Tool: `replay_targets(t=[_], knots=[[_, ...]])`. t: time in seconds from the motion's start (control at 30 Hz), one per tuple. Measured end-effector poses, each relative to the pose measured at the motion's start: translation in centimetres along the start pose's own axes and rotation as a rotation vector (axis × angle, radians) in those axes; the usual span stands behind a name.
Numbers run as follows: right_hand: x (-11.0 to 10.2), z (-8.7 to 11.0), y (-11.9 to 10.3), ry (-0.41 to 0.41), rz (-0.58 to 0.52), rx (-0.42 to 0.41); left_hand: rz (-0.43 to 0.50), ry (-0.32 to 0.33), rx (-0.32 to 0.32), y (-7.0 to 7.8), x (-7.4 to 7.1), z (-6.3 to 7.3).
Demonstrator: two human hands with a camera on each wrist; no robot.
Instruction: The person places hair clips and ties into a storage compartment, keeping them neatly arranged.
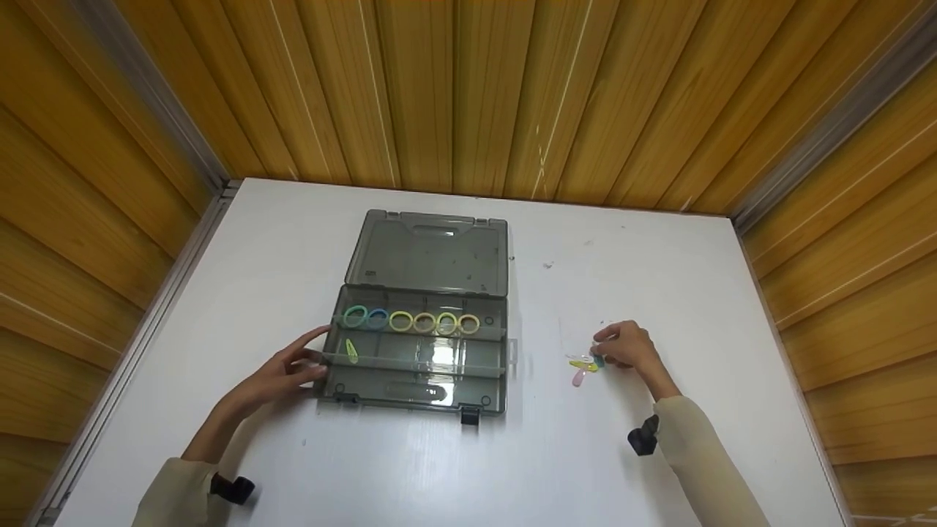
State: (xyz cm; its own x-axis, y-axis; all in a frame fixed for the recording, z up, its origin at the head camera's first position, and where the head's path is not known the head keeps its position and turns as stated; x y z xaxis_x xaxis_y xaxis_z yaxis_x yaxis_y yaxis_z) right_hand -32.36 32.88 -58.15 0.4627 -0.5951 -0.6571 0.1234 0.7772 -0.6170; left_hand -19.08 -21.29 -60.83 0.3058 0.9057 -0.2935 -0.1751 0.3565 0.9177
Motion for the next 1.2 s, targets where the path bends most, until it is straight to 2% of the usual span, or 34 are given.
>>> replay_targets(t=[0.37, 0.77, 1.03, 1.2], knots=[[0.1, 0.1, 0.3, 0.040, 0.043, -0.032, 0.059, -0.014, -0.016, 0.1, 0.3, 0.2], [0.6, 0.3, 0.2, 0.094, 0.027, -0.041, 0.020, 0.000, -0.007, 0.0, 0.0, 0.2], [0.9, 0.7, -1.8, 0.093, -0.035, -0.097, -0.008, 0.021, 0.000, 0.2, -0.3, 0.1], [0.9, 1.3, -5.2, 0.102, -0.074, -0.181, -0.004, 0.010, -0.002, 0.0, 0.0, 0.1]])
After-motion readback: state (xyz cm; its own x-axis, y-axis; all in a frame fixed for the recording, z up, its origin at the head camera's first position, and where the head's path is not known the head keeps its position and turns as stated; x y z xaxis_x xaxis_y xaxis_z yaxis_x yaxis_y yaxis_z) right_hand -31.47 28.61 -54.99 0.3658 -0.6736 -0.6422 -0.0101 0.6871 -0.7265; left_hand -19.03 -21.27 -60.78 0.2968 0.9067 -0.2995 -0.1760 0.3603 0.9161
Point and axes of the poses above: each hand's wrist, its own z-axis away from the middle knuckle, its own x-axis out of the palm, y = z × x, the point moved 10 cm from there along -z, towards the middle knuckle, and after that the axes turned 1 degree about -x, right-handed, at the moved point
